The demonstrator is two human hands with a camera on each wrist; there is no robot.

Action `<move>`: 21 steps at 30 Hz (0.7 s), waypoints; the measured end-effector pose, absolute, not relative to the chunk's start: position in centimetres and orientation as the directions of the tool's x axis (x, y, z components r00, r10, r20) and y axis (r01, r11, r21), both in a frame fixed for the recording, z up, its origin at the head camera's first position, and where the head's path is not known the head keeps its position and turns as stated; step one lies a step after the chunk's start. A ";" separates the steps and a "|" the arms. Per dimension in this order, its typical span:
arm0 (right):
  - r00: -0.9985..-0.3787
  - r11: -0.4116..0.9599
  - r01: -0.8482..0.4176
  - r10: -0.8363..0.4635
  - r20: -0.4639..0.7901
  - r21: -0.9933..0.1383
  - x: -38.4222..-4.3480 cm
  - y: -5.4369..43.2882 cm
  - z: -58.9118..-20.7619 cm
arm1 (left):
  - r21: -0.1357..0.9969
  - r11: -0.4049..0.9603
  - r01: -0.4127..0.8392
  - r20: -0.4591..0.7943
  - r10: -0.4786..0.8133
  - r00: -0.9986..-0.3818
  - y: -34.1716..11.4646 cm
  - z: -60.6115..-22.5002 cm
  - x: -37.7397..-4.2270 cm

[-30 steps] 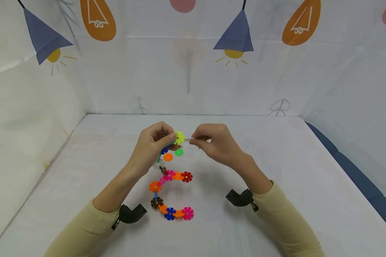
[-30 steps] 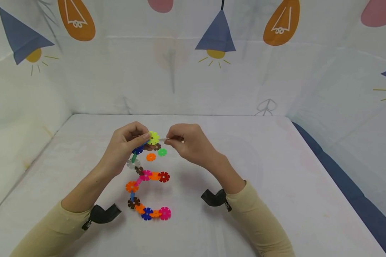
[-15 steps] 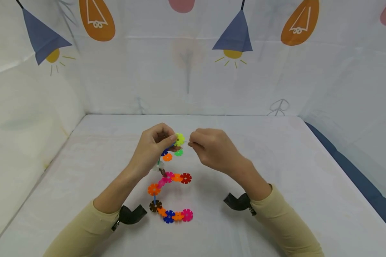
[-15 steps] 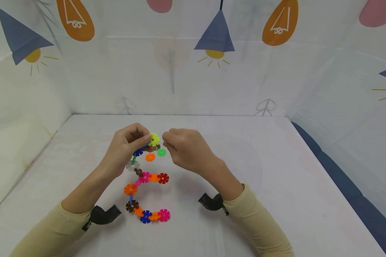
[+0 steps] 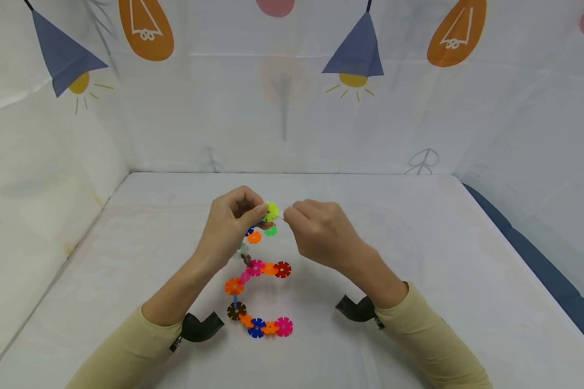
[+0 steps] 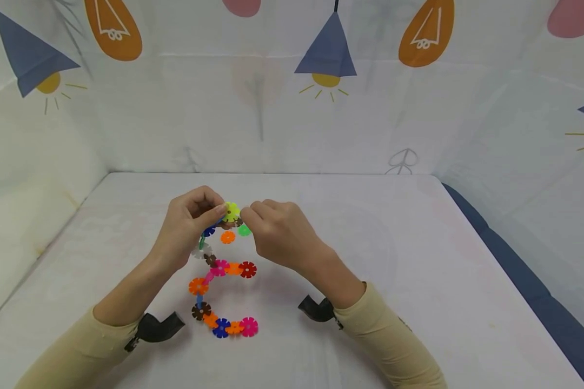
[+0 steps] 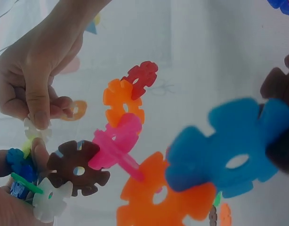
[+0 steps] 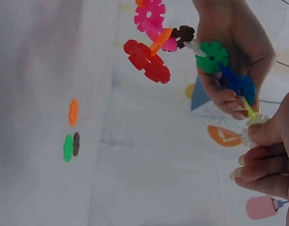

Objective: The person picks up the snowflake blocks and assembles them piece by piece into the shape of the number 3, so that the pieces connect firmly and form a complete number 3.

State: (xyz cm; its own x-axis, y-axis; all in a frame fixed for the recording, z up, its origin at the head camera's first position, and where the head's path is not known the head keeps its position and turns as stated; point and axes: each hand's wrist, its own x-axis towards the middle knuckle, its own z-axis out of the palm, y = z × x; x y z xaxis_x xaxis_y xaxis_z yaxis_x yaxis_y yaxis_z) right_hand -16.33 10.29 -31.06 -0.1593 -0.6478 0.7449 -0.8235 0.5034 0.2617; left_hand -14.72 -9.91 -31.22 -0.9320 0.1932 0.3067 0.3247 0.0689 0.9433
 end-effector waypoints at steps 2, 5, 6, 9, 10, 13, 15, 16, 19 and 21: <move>-0.150 0.505 -0.818 -0.648 0.747 0.274 -16.4 10.3 -31.1 | 0.938 0.071 0.340 0.323 0.177 -0.930 -9.8 -31.2 -14.6; -0.139 0.502 -0.818 -0.646 0.750 0.281 -16.4 10.2 -31.3 | 0.931 0.073 0.358 0.344 0.154 -0.926 -9.7 -31.4 -14.7; -0.133 0.501 -0.818 -0.643 0.754 0.283 -16.4 10.1 -31.3 | 0.931 0.071 0.358 0.346 0.145 -0.927 -9.6 -31.5 -14.7; -0.119 0.497 -0.819 -0.634 0.764 0.285 -16.5 9.9 -31.6 | 0.925 0.078 0.371 0.360 0.126 -0.924 -9.5 -31.6 -14.7; -0.116 0.498 -0.819 -0.631 0.767 0.286 -16.6 9.8 -31.7 | 0.924 0.076 0.374 0.363 0.122 -0.924 -9.4 -31.6 -14.6; -0.117 0.505 -0.814 -0.626 0.771 0.287 -16.6 9.7 -31.8 | 0.926 0.065 0.373 0.364 0.119 -0.924 -9.3 -31.8 -14.7; -0.122 0.511 -0.811 -0.625 0.771 0.286 -16.6 9.7 -31.8 | 0.929 0.054 0.367 0.358 0.123 -0.925 -9.3 -31.8 -14.7; -0.123 0.514 -0.809 -0.624 0.772 0.286 -16.6 9.7 -31.8 | 0.931 0.048 0.362 0.354 0.127 -0.927 -9.3 -31.8 -14.7; -0.132 0.519 -0.810 -0.614 0.778 0.272 -16.7 9.9 -31.7 | 0.936 0.053 0.348 0.337 0.149 -0.930 -9.4 -31.8 -14.9; -0.145 0.520 -0.817 -0.602 0.786 0.247 -16.8 9.9 -31.6 | 0.940 0.060 0.337 0.323 0.171 -0.931 -9.5 -31.7 -15.0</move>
State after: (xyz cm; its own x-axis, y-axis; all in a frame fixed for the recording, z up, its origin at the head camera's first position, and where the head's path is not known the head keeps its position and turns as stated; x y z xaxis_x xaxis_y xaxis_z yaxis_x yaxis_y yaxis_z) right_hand -16.83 9.94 -31.63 -0.1451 -0.6016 0.7855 -0.8173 0.5203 0.2475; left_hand -14.97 -9.47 -31.69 -0.9309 0.1705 0.3231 0.3371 0.0596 0.9396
